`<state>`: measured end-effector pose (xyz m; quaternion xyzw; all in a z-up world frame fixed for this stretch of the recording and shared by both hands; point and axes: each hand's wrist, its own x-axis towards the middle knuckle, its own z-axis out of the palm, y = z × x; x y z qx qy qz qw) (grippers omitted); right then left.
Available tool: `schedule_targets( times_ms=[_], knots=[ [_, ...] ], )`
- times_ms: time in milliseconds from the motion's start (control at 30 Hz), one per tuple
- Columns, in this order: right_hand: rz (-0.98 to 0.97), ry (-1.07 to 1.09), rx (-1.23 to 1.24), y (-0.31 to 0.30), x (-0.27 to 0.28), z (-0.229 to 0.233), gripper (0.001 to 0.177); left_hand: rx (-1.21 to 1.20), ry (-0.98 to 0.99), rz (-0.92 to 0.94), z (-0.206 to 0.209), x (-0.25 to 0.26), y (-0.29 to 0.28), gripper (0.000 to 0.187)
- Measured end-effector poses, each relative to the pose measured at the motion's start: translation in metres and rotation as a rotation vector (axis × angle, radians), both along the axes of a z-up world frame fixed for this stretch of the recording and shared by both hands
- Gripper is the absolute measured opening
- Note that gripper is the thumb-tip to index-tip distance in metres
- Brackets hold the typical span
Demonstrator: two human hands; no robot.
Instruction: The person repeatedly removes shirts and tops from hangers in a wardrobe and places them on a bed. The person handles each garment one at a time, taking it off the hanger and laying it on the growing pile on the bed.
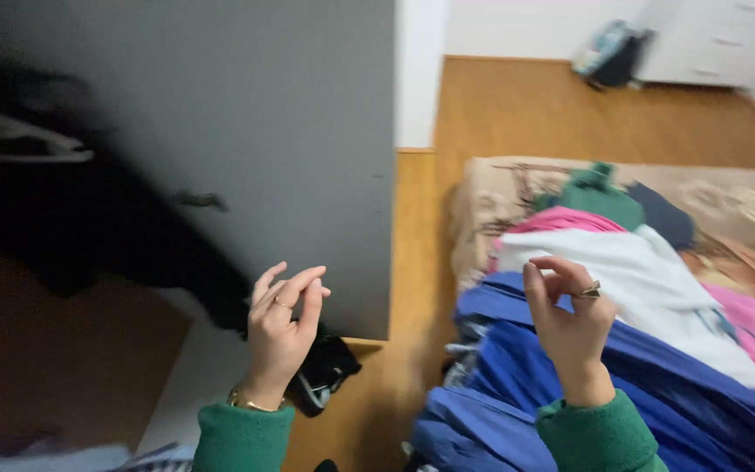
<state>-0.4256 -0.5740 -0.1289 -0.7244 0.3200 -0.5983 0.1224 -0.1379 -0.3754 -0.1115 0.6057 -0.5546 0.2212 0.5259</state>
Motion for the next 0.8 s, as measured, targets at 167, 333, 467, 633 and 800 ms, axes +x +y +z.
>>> schedule_targets(
  times_ms=[167, 333, 467, 633, 800],
  knots=[
    [0.301, -0.034, 0.017, 0.027, 0.119, 0.027, 0.014, -0.043, -0.007, 0.224, 0.020, 0.055, 0.082, 0.020],
    [0.562, 0.008, 0.179, 0.074, 0.216, 0.055, 0.003, 0.014, -0.078, 0.421, 0.034, 0.088, 0.153, 0.018],
    [0.685, -0.029, 0.047, 0.101, 0.291, 0.053, 0.009, -0.024, -0.093, 0.574, 0.036, 0.110, 0.201, 0.018],
    [0.900, -0.019, 0.029, 0.153, 0.365, 0.064, 0.006, -0.037, -0.144, 0.741, 0.038, 0.121, 0.254, 0.018],
    [1.103, -0.046, -0.059, 0.211, 0.421, 0.076, 0.004, -0.044, -0.181, 0.822, 0.051, 0.109, 0.295, 0.019]
  ],
)
